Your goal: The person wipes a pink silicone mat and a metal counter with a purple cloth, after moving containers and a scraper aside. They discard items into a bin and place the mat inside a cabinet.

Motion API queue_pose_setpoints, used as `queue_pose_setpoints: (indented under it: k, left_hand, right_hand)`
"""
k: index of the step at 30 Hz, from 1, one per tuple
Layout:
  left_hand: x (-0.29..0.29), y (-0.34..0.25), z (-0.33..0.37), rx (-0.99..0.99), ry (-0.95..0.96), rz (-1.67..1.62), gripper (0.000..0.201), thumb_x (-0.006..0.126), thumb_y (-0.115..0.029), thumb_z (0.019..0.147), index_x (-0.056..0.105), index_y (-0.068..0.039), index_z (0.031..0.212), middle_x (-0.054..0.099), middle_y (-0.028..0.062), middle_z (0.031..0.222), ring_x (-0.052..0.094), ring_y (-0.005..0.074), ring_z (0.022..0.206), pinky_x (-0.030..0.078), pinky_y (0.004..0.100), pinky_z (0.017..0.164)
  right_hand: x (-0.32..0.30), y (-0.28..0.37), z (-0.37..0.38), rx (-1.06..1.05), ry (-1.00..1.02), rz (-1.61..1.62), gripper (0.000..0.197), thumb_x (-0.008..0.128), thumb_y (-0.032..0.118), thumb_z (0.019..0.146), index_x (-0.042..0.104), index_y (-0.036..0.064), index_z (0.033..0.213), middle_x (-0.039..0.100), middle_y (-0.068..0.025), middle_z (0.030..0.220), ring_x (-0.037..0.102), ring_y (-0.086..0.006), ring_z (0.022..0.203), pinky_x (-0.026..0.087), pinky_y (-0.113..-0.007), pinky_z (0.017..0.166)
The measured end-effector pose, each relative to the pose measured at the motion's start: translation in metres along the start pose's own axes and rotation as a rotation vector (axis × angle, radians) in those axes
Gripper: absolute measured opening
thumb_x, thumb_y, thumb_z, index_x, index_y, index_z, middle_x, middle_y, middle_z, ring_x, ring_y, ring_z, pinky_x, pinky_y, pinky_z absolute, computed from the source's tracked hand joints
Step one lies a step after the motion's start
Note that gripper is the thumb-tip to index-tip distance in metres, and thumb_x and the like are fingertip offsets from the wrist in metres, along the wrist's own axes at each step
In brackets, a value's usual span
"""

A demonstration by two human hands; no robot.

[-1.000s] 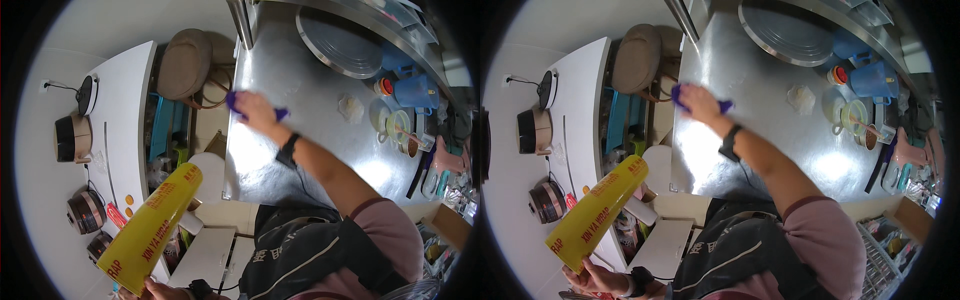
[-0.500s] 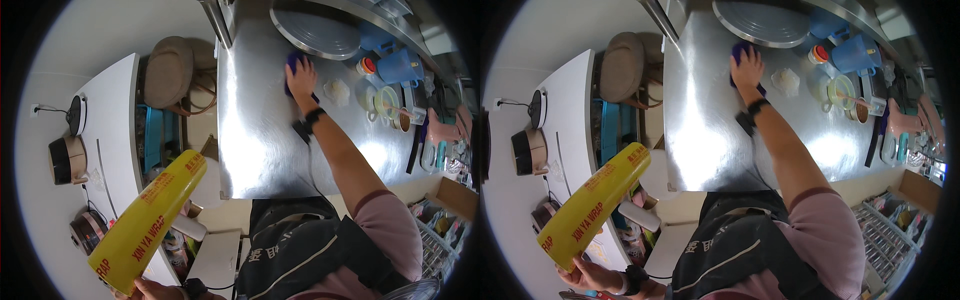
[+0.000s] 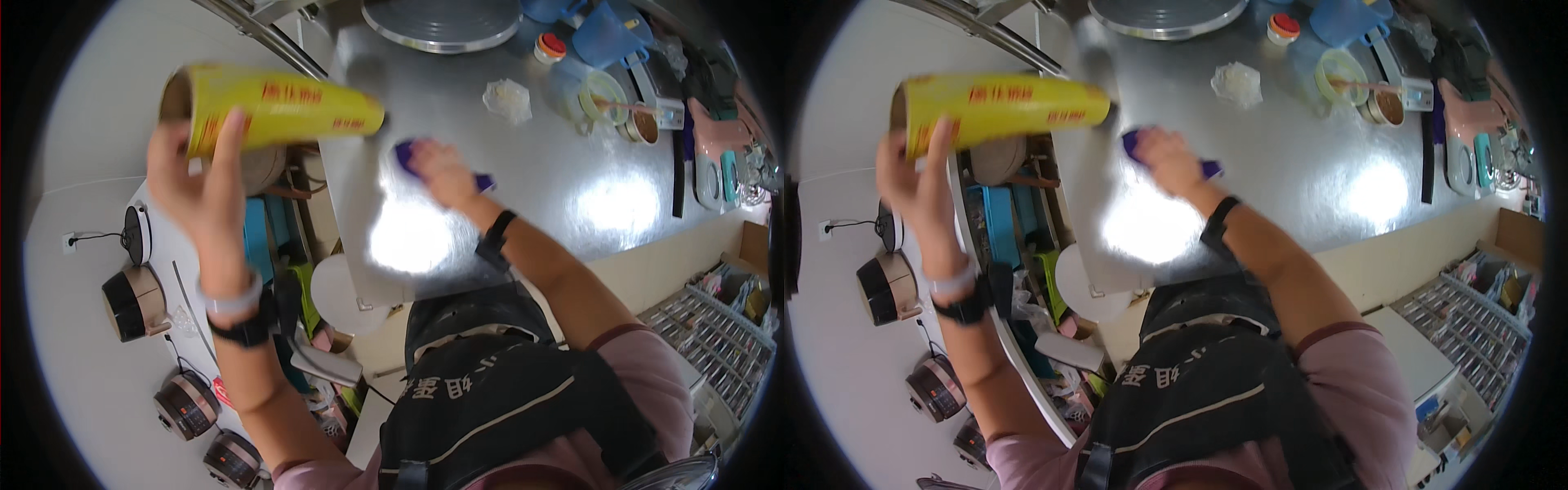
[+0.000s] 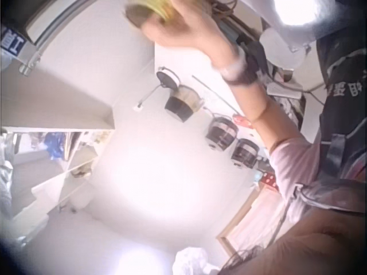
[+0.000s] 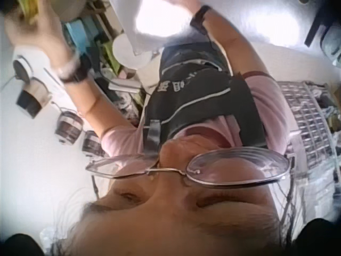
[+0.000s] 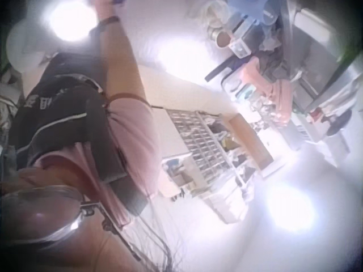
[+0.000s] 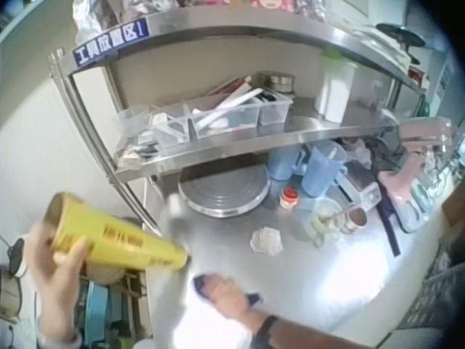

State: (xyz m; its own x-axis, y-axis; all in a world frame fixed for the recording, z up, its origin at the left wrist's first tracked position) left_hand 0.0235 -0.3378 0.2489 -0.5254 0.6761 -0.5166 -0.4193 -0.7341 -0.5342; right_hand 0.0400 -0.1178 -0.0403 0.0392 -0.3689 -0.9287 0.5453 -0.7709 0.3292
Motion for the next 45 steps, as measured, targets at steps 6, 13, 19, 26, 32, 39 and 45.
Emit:
queue_pose_setpoints:
  k: [6, 13, 19, 26, 32, 39, 45]
  left_hand:
    - [0.077, 0.000, 0.042, 0.273, 0.123, 0.310, 0.039, 0.071, -0.030, 0.075, 0.060, 0.003, 0.091, 0.061, 0.0149, 0.080, 0.059, 0.0263, 0.075, 0.046, 0.0309, 0.072]
    - [0.096, -0.006, 0.036, 0.625, 0.194, 0.368, 0.041, 0.065, -0.018, 0.080, 0.052, -0.004, 0.116, 0.055, 0.0168, 0.110, 0.051, 0.0304, 0.104, 0.041, 0.0361, 0.088]
    - [0.108, -0.002, 0.033, 0.583, 0.128, 0.447, 0.048, 0.066, -0.022, 0.079, 0.050, -0.003, 0.120, 0.056, 0.0170, 0.109, 0.051, 0.0302, 0.105, 0.042, 0.0368, 0.088]
    - [0.113, 0.003, 0.037, 0.533, 0.110, 0.395, 0.046, 0.067, -0.021, 0.077, 0.053, -0.001, 0.116, 0.058, 0.0161, 0.107, 0.047, 0.0333, 0.109, 0.038, 0.0387, 0.092]
    - [0.103, -0.049, 0.032, 0.559, -0.018, 0.424, 0.039, 0.066, -0.014, 0.078, 0.055, -0.002, 0.113, 0.059, 0.0158, 0.103, 0.048, 0.0315, 0.107, 0.039, 0.0377, 0.091]
    - [0.273, -0.099, -0.081, 0.425, 0.759, 0.063, 0.038, 0.065, -0.016, 0.073, 0.056, -0.006, 0.109, 0.052, 0.0156, 0.112, 0.051, 0.0333, 0.100, 0.043, 0.0404, 0.084]
    - [0.407, -0.064, -0.147, 0.185, 0.631, 0.129, 0.041, 0.063, -0.016, 0.076, 0.054, -0.009, 0.115, 0.045, 0.0180, 0.121, 0.044, 0.0384, 0.107, 0.038, 0.0393, 0.093]
  right_hand:
    - [0.019, -0.037, 0.011, 0.498, -0.331, -0.129, 0.043, 0.059, 0.031, 0.078, 0.054, 0.0124, 0.116, 0.040, -0.0110, 0.133, 0.037, -0.0327, 0.119, 0.031, -0.043, 0.098]
    - [0.050, 0.180, -0.069, -0.321, 0.131, 0.407, 0.031, 0.062, 0.023, 0.068, 0.060, 0.0112, 0.096, 0.050, -0.0098, 0.119, 0.041, -0.0280, 0.117, 0.037, -0.040, 0.092]
    - [-0.007, 0.089, -0.130, -0.024, 0.436, 0.355, 0.042, 0.062, 0.016, 0.068, 0.056, 0.0142, 0.110, 0.039, -0.0083, 0.134, 0.031, -0.0277, 0.128, 0.026, -0.048, 0.102]
    - [-0.103, -0.167, -0.331, 1.085, -0.480, -0.103, 0.039, 0.061, 0.019, 0.077, 0.053, 0.0003, 0.111, 0.046, -0.0177, 0.126, 0.043, -0.0348, 0.116, 0.035, -0.045, 0.095]
    - [-0.062, -0.102, -0.239, 0.763, -0.516, -0.203, 0.039, 0.063, 0.010, 0.069, 0.055, 0.0003, 0.105, 0.048, -0.0211, 0.123, 0.042, -0.0371, 0.118, 0.034, -0.046, 0.098]
    - [-0.053, -0.047, -0.184, -0.042, 0.150, 0.229, 0.066, 0.073, 0.024, 0.061, 0.049, 0.0151, 0.122, 0.032, -0.0069, 0.139, 0.022, -0.0283, 0.132, 0.020, -0.045, 0.107]
    - [-0.100, -0.152, -0.208, 0.497, -0.178, 0.050, 0.056, 0.066, 0.013, 0.065, 0.048, 0.0064, 0.118, 0.036, -0.0164, 0.134, 0.033, -0.0366, 0.123, 0.028, -0.049, 0.100]
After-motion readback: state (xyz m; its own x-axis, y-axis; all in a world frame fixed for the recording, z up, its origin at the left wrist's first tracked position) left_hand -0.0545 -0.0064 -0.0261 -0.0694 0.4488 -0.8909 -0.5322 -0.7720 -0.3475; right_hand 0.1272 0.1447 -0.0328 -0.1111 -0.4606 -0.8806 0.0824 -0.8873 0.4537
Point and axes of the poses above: each hand's wrist, its own z-axis towards the middle knuckle, its own x-axis out of the palm, y = z × x, the point moved 3 cm from there along z, towards the middle knuckle
